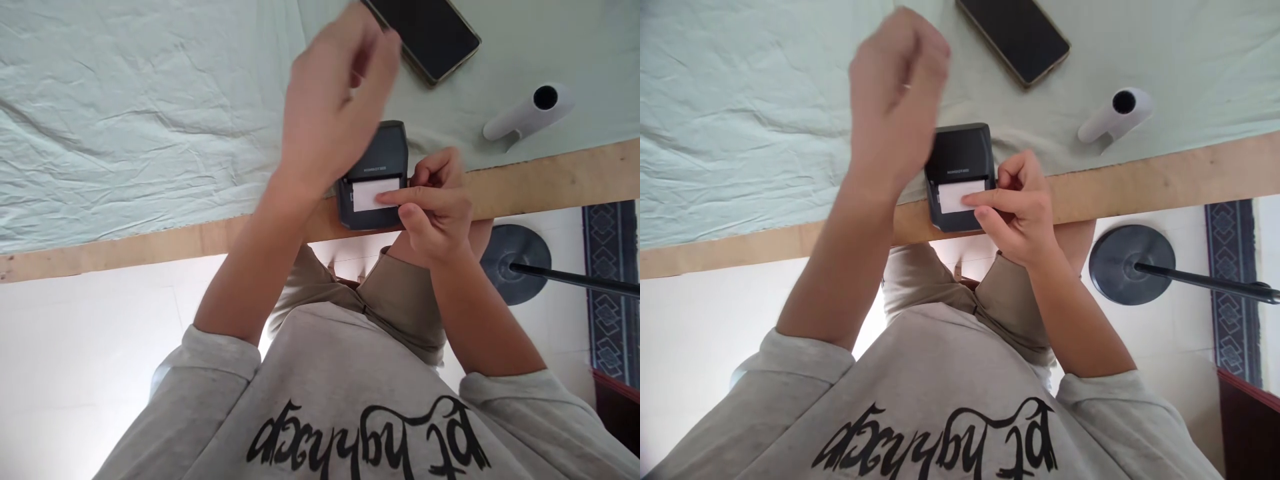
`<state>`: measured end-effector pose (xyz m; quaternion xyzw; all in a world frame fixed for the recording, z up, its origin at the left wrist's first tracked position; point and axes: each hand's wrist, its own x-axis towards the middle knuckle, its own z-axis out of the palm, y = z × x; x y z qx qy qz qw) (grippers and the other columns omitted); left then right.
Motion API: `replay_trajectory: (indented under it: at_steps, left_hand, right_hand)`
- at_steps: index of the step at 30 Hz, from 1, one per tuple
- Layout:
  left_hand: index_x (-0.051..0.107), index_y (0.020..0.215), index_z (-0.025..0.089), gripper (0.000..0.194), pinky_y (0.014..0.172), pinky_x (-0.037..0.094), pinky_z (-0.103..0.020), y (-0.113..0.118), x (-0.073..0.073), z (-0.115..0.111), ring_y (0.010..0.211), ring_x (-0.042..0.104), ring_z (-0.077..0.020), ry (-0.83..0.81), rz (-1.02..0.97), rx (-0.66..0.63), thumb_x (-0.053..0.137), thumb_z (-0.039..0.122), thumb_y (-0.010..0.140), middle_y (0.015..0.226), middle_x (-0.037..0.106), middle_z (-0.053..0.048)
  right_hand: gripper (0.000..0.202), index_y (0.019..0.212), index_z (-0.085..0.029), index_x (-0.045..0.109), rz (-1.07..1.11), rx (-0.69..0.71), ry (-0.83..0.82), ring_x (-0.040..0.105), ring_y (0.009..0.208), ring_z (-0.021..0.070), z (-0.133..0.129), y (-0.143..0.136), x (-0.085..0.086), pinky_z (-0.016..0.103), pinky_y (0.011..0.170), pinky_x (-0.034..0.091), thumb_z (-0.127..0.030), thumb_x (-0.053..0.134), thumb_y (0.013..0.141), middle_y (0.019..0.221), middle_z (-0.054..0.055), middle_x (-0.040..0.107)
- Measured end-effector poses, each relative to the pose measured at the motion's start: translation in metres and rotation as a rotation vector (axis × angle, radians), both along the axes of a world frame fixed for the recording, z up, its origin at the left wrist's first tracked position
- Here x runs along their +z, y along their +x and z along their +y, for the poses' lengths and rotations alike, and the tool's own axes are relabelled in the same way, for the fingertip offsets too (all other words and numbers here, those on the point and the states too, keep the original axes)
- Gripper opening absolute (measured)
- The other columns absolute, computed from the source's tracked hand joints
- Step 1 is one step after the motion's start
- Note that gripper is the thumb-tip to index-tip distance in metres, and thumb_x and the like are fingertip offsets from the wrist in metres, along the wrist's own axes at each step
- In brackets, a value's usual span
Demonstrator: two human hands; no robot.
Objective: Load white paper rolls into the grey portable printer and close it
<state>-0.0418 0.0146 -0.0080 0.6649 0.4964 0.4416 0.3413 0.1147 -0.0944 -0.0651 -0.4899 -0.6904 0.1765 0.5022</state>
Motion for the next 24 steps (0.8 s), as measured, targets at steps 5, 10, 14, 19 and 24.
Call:
replay_trajectory:
  at_steps: [5,10,14,19,24]
  left_hand:
    - [0.066,0.119,0.018,0.029,0.076,0.049,-0.043,0.025,0.011,-0.013,0.104,0.067,-0.0310,0.081,0.752,-0.202,0.041,0.025,0.104,0.121,0.067,-0.011]
    - [0.070,0.108,0.024,0.040,0.076,0.050,-0.044,0.032,0.005,-0.016,0.099,0.069,-0.0290,-0.003,0.870,-0.276,0.031,0.031,0.108,0.107,0.073,-0.009]
    - [0.071,0.107,0.024,0.047,0.076,0.051,-0.054,0.033,-0.003,-0.011,0.095,0.068,-0.0344,-0.022,0.875,-0.332,0.027,0.039,0.108,0.104,0.074,-0.013]
    - [0.071,0.101,0.025,0.042,0.081,0.049,-0.059,0.035,-0.007,-0.009,0.101,0.064,-0.0375,-0.010,0.812,-0.299,0.031,0.035,0.106,0.105,0.073,-0.013]
    - [0.070,0.098,0.025,0.038,0.085,0.048,-0.060,0.033,-0.008,-0.012,0.103,0.063,-0.0371,-0.015,0.750,-0.319,0.034,0.035,0.106,0.104,0.072,-0.013]
  right_hand:
    - [0.044,0.085,-0.028,0.082,-0.028,0.029,-0.040,0.052,0.073,0.0169,-0.002,0.003,0.000,0.037,0.064,0.048,-0.057,0.051,0.096,0.074,0.005,0.046]
    - [0.032,0.084,-0.024,0.073,0.023,-0.232,0.136,0.051,0.063,0.0154,0.019,0.023,0.028,0.036,0.062,0.046,-0.045,0.052,0.096,0.064,0.001,0.048]
    - [0.030,0.110,-0.021,0.068,-0.298,-0.259,-0.046,0.062,0.089,0.0188,0.084,0.025,0.068,0.037,0.083,0.054,-0.010,0.056,0.085,0.092,0.006,0.063]
    - [0.070,0.144,-0.010,0.043,-0.624,-0.287,-0.601,0.050,0.134,0.0301,0.166,0.010,0.073,0.045,0.112,0.042,-0.023,0.074,0.083,0.149,0.021,0.044]
    - [0.081,0.147,-0.009,0.039,-0.694,-0.327,-0.734,0.047,0.138,0.0351,0.186,0.012,0.056,0.050,0.112,0.039,-0.031,0.078,0.079,0.150,0.024,0.046]
